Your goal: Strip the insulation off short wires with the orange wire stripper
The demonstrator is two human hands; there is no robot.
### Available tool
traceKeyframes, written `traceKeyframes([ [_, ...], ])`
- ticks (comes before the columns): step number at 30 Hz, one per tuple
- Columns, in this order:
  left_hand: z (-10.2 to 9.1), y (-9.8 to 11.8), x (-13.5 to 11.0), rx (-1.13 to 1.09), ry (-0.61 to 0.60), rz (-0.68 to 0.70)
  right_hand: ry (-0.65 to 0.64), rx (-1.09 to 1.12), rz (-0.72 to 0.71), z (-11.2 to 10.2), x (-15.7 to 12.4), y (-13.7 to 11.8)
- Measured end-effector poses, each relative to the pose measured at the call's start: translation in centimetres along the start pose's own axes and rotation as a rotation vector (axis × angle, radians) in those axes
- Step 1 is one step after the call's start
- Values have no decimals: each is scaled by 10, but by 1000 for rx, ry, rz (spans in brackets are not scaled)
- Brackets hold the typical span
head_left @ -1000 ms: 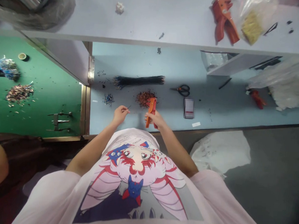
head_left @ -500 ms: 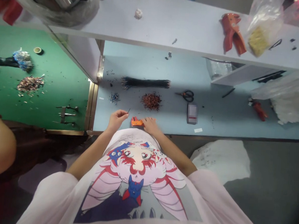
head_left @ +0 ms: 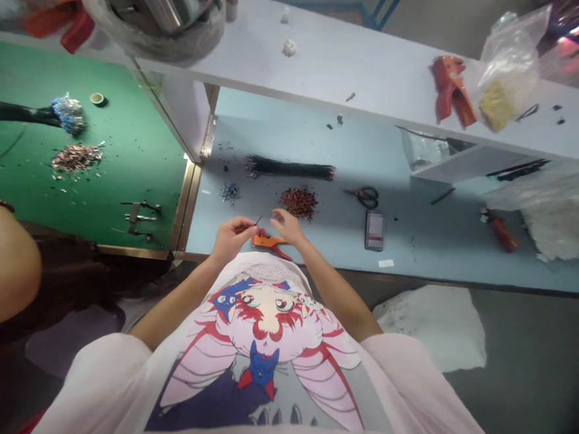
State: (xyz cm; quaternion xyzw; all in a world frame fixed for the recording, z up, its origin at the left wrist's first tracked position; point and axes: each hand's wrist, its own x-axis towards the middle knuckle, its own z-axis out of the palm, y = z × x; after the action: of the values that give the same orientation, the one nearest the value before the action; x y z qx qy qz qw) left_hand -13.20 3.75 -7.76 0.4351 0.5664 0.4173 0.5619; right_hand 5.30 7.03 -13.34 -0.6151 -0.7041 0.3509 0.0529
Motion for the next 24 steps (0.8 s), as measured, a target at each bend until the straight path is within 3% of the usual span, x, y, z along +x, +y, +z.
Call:
traceKeyframes([
  [3,0,7,-5,39,-17,64,6,443,-176,-13,-25,-28],
  [6,4,14,-9,115,-78,150,168,732,-268,-26,-47,-52],
  [13,9,24,-16,244,-134,220,378,847,-200,-48,-61,-61],
  [19,6,26,-21,293,-129,299,269,786,-256,-47,-68,-64],
  [24,5,28,-23,363,-106,310,343,654,-273,-48,-72,-67],
])
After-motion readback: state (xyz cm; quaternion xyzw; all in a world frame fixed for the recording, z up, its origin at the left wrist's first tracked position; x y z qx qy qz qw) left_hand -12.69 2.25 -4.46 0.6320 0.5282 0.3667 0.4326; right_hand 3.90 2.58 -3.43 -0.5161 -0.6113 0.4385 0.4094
